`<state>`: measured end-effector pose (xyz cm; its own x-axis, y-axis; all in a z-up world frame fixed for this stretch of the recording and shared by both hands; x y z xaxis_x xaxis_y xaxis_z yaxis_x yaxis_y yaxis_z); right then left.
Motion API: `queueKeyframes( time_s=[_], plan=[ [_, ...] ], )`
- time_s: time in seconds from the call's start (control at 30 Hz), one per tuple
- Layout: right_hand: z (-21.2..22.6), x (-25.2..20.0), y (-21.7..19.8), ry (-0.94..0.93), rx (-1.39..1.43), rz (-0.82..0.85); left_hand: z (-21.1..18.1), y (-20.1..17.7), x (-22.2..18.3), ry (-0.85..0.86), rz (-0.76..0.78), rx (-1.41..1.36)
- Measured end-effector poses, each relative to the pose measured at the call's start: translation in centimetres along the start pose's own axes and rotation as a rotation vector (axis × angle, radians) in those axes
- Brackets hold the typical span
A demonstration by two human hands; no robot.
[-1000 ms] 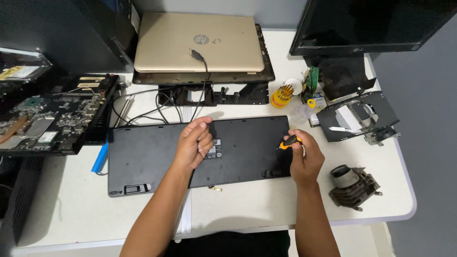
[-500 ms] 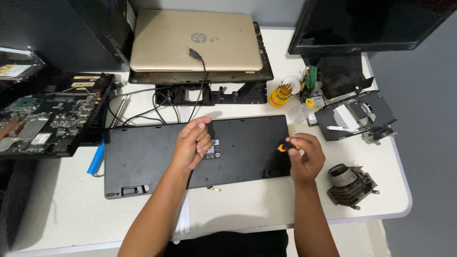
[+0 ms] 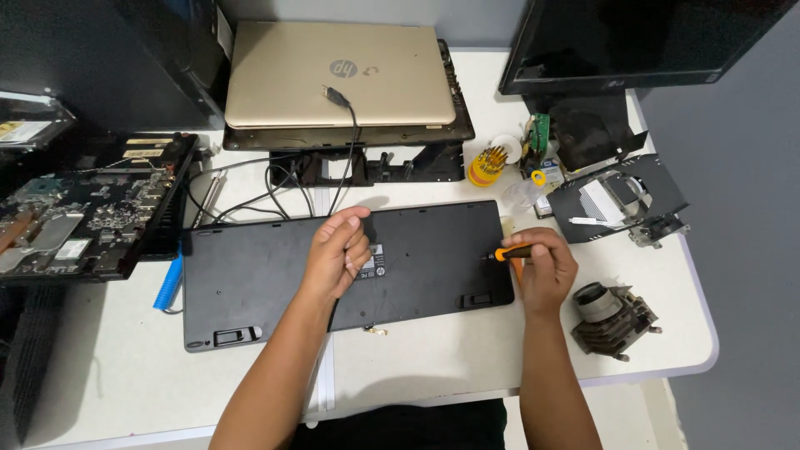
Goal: Disassembling a laptop and removing screws from a keyboard using a screwdriver.
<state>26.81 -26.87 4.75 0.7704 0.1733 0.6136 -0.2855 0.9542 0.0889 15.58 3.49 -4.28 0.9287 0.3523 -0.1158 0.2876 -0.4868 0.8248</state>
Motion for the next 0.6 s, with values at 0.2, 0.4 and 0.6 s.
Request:
queueKeyframes(
  time_s=[0.2, 0.4, 0.6],
  plan=[
    [-1.9, -1.0, 1.8, 0.145, 0.356, 0.040, 0.3, -0.2, 0.1, -0.005, -0.002, 0.014],
    [-3.1, -0.5, 3.2, 0.129, 0.309, 0.053, 0.4, -0.1, 0.2, 0.003, 0.007, 0.031],
    [-5.7, 1.4, 7.5, 0.307, 0.408, 0.344, 0.3, 0.1, 0.0, -0.001, 0.021, 0.049]
  ],
)
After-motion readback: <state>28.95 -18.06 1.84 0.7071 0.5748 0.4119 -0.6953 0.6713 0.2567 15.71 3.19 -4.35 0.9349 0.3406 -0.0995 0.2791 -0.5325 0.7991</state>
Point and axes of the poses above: each hand's wrist, its own x-axis towards the middle knuckle, its own y-axis out of the palm, z = x × y, the point moved 10 cm from there along x, towards the middle knuckle
